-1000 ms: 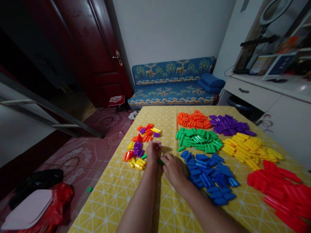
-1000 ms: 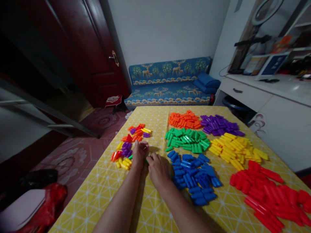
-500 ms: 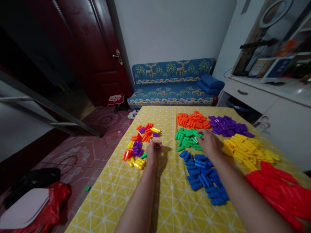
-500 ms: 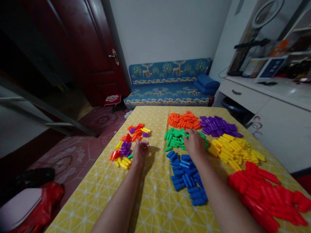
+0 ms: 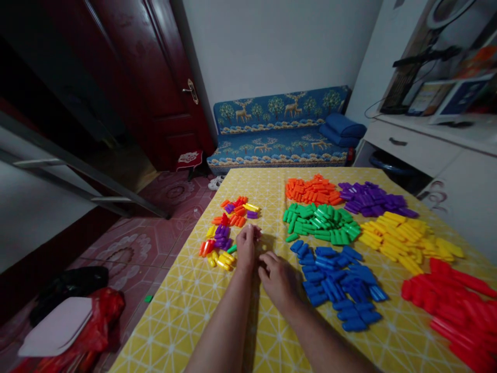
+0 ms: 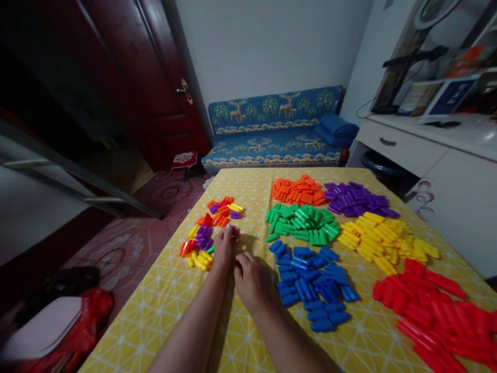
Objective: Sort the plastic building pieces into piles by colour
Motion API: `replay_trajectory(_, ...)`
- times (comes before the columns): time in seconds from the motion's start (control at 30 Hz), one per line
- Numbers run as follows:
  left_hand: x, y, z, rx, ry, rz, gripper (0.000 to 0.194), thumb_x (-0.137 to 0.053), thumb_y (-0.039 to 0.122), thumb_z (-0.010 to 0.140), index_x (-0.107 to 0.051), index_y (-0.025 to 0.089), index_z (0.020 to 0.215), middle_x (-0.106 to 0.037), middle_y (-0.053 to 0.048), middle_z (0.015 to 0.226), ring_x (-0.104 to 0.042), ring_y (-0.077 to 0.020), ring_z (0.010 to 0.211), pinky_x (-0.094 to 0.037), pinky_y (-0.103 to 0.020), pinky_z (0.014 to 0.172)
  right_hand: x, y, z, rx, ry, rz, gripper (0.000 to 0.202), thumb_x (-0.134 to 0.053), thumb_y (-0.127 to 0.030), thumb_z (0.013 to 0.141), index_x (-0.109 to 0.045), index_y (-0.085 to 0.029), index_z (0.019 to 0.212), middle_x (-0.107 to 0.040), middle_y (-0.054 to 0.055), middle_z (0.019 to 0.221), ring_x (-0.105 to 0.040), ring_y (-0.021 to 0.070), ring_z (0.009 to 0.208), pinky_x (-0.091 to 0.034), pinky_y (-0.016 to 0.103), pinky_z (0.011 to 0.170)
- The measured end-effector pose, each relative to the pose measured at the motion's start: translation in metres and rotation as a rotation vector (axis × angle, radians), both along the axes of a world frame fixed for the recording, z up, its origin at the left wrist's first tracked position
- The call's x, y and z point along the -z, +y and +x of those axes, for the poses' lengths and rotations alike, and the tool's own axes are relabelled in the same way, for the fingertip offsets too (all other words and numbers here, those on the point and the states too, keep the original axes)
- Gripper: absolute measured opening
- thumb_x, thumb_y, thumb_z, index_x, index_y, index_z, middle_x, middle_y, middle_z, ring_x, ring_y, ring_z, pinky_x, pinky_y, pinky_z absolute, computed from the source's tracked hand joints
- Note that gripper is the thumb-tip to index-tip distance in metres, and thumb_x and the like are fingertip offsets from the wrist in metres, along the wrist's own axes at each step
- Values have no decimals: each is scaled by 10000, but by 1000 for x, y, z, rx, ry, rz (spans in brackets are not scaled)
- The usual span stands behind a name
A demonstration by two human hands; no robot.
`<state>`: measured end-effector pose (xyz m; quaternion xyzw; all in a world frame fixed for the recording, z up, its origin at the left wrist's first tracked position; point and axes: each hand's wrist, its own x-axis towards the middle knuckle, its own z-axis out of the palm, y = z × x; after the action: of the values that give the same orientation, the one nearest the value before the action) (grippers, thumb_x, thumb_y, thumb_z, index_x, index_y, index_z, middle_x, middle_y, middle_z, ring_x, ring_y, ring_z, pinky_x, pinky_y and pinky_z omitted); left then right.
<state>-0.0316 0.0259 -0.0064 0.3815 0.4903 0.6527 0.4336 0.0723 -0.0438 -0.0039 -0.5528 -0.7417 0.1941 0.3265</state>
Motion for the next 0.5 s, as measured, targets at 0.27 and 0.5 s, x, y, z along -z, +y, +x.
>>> replay_trajectory(0.27, -10, 30, -10, -158, 633, 134, 323, -492, 109, 802, -641, 180, 1081, -683, -85, 1010, -639, -219, 921, -491, -339, 828, -1, 6, 8, 0, 120, -2, 206, -505, -87, 821, -647, -232, 858, -688, 10, 865, -634, 166, 784, -447, 257, 709)
replay_trajectory(0.5, -44, 98, -47, 185, 1522, 28, 668, -576, -26, 684, -580, 230, 1302, -590, -130, 1340, -405, -358, 1345, -169, -612, 1140, -3, 6, 8, -15, 202, -16, 180, -526, -115, 835, -659, -236, 826, -694, 9, 866, -644, 160, 781, -457, 252, 692)
